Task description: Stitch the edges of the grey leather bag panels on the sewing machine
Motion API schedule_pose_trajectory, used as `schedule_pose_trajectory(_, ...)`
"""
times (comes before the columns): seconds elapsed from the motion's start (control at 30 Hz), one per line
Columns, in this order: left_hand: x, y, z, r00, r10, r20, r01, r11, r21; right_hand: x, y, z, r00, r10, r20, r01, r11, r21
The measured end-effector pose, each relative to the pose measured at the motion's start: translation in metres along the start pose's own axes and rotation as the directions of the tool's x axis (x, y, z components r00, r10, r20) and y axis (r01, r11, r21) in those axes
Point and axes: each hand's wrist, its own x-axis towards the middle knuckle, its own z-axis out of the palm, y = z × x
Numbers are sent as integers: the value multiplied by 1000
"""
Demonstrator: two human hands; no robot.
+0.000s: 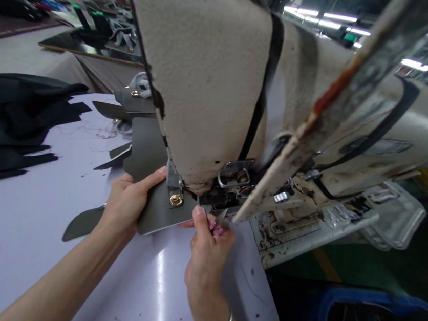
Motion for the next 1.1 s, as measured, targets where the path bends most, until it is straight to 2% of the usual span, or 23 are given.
schedule_pose_trajectory(0.1, 1, -1, -2, 1000, 29, 6, -29, 1000, -10, 0, -1, 7, 995, 49, -86, -38, 991, 126)
schedule_pose_trajectory(0.2, -1, -2, -3, 999, 27, 26, -27, 999, -20, -2, 0, 13, 991, 39, -128, -15, 982, 187)
schedule_pose_trajectory(0.4, 0, -11, -7, 1000, -7, -10, 7, 1000, -19, -5, 6, 17, 989, 90, -121, -63, 975, 214)
schedule_pose_trajectory(0.57, 0, -18, -13, 999, -32, -14, 32, 999, -7, -4, 6, 19, 989, 65, -135, -37, 979, 203)
schedule_pose_trajectory(0.67, -8, -16, -13, 998, -44, -45, 44, 999, -7, -3, 5, 19, 990, 27, -136, -4, 985, 173)
schedule_pose_trajectory(0.83, -24, -11, -15, 985, -137, -106, 131, 989, -65, -2, 2, 17, 988, -3, -152, 24, 990, 136)
schedule_pose_trajectory(1.1, -54, -18, -27, 984, -87, -156, 74, 993, -86, -3, -8, 5, 995, 19, -100, -8, 995, 102)
